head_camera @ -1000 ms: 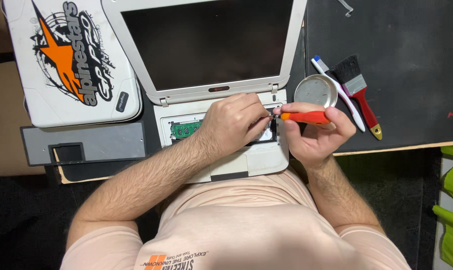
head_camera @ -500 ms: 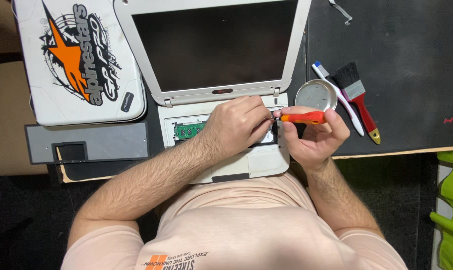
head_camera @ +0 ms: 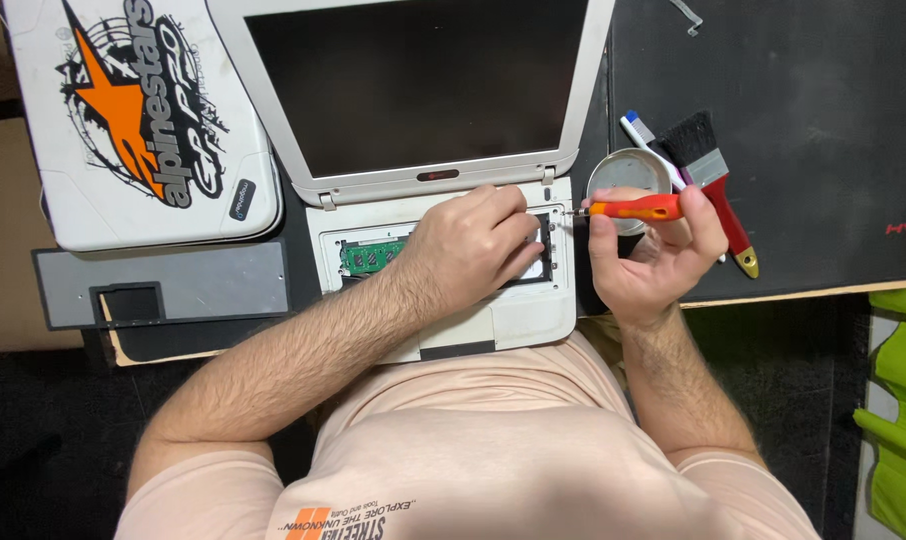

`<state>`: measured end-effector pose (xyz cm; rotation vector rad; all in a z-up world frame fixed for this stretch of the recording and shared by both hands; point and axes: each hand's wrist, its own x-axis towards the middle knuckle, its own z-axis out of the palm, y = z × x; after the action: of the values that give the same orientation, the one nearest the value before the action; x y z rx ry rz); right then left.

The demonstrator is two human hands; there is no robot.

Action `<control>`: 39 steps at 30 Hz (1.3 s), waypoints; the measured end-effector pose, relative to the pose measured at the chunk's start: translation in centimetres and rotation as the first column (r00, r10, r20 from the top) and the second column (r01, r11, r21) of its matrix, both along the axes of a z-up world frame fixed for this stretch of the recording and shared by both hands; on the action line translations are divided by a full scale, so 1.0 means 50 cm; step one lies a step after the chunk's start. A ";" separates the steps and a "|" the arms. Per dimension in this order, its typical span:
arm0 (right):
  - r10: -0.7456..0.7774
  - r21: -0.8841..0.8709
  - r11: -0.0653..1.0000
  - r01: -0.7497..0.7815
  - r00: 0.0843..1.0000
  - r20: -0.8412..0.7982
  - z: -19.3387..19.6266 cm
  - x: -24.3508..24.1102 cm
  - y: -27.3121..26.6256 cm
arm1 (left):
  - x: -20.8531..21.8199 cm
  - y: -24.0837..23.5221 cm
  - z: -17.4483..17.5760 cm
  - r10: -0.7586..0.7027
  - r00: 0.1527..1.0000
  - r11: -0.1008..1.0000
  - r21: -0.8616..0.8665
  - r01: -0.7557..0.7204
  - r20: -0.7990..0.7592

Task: The person uses a screwdriver to secure internal components inside a white laptop resting on their lap. They then place a metal cover plate over the components and fasten it with screws before closing the laptop lid.

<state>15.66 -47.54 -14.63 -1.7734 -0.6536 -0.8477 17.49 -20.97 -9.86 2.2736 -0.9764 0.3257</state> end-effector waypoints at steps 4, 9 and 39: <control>-0.065 -0.040 0.997 0.065 0.998 -0.020 -0.004 -0.008 0.012 | 0.001 -0.002 0.011 -0.022 1.000 1.000 0.020 0.022 0.004; -0.071 -0.077 0.995 0.070 0.997 -0.016 -0.005 -0.006 0.027 | 0.006 -0.003 0.013 -0.038 0.999 0.999 0.014 0.038 0.030; -0.004 -0.140 0.990 -0.012 0.993 -0.116 0.112 0.001 0.049 | 0.011 0.003 0.019 -0.103 0.989 0.992 0.057 0.109 -0.110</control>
<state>15.70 -45.10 -9.04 -1.9322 -0.6537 -0.7043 18.03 -20.81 -8.90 2.2595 -1.0602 0.1281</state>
